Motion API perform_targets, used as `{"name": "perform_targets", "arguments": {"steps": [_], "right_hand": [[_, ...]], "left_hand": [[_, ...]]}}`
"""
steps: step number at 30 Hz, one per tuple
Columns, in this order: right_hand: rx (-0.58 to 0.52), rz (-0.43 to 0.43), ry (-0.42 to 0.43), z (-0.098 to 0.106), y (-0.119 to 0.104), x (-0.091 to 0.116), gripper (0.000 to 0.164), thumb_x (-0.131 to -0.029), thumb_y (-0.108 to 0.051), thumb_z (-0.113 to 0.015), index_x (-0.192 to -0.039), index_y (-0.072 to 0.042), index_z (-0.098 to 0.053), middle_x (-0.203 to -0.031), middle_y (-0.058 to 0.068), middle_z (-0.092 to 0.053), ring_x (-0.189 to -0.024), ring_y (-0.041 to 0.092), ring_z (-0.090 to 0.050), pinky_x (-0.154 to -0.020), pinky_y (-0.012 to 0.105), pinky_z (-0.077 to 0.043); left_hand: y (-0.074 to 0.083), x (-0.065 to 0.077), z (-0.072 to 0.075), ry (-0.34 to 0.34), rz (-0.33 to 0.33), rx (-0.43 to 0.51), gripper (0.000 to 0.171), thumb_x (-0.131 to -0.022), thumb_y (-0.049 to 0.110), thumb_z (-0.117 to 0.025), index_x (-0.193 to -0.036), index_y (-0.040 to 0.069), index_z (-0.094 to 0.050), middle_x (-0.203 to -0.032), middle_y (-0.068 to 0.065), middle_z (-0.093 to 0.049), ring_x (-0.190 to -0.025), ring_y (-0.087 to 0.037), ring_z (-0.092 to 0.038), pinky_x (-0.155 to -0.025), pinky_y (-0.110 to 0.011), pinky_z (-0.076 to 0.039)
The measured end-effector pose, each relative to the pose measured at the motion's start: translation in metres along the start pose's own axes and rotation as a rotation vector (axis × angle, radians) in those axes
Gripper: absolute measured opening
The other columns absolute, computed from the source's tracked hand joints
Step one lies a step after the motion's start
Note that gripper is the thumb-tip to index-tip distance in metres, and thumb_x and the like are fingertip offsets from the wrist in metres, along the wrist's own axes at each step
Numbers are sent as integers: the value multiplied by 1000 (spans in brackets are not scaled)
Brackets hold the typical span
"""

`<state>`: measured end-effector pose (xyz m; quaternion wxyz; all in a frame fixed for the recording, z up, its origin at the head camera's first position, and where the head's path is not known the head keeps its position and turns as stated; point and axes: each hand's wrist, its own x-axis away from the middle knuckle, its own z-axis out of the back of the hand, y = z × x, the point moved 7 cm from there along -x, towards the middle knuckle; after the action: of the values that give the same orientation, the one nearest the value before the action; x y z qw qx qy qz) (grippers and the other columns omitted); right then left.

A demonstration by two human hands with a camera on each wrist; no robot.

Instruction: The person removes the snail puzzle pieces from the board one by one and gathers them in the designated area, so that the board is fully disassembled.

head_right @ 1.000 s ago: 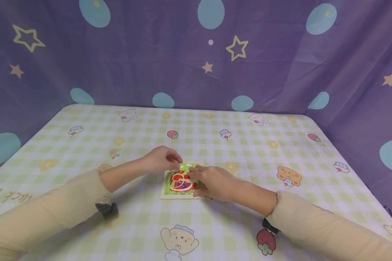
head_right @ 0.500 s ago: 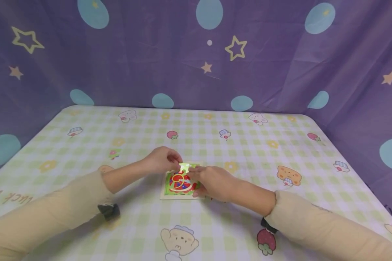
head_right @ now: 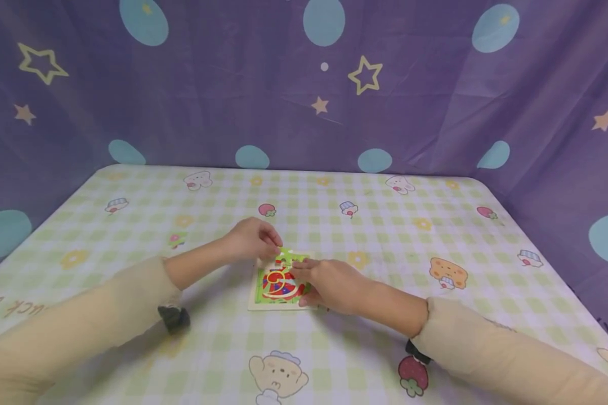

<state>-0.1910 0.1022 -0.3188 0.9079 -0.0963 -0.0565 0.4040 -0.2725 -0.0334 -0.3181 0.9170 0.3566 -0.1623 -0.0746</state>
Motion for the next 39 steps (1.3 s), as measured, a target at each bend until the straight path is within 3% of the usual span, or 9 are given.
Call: {"name": "perform_targets", "arguments": {"steps": [7, 14, 21, 25, 30, 33, 39], "right_hand": [[-13, -5, -3, 0, 1, 0, 58, -84, -31, -71, -135, -7, -55, -143, 11, -52, -132, 29, -50, -101, 44, -48], [-17, -10, -3, 0, 1, 1, 60, -84, -32, -71, -136, -7, -54, -144, 10, -51, -134, 28, -49, -102, 45, -47], [-33, -10, 8, 0, 1, 1, 60, -83, -31, -72, -135, -7, -55, -143, 11, -52, -133, 29, -50, -102, 44, -48], [-33, -8, 6, 0, 0, 2, 59, -83, -30, -72, -135, -6, -55, -143, 12, -52, -133, 29, -49, -102, 44, -47], [-34, -10, 3, 0, 1, 1, 59, -83, -29, -72, -135, -6, -55, -143, 12, -52, -133, 29, -49, -102, 44, -47], [-36, -6, 5, 0, 1, 1, 59, -83, -29, -72, -135, -6, -55, -143, 12, -52, -133, 29, -50, -102, 45, -47], [-40, 2, 12, 1, 1, 1, 59, -83, -30, -72, -134, -6, -55, -143, 12, -51, -133, 30, -50, -102, 45, -47]], "left_hand": [[-12, -3, 18, 2, 9, 32, 12, -78, 9, -77, -88, 7, -71, -77, -1, -67, -72, -11, -60, -66, -19, -46], [-38, 0, 46, -27, 52, 74, 15, -82, 12, -73, -94, 5, -69, -82, -1, -69, -77, -13, -65, -75, -26, -52], [-66, 3, 76, -41, 100, 23, 21, -85, 16, -70, -103, 5, -67, -92, -2, -68, -83, -13, -64, -82, -29, -51], [-80, 4, 90, -25, 105, -37, 21, -86, 17, -69, -103, 5, -66, -96, -4, -66, -82, -13, -61, -78, -28, -50], [-96, 5, 100, -7, 108, -93, 19, -85, 16, -69, -99, 5, -67, -88, -3, -65, -71, -12, -55, -63, -26, -44], [-99, 8, 103, 10, 112, -113, 16, -85, 14, -69, -97, 3, -67, -81, -2, -63, -66, -12, -52, -57, -26, -42], [-96, 12, 106, 50, 107, -178, 13, -85, 13, -70, -93, 4, -69, -80, -4, -67, -66, -14, -56, -57, -25, -44]]}}
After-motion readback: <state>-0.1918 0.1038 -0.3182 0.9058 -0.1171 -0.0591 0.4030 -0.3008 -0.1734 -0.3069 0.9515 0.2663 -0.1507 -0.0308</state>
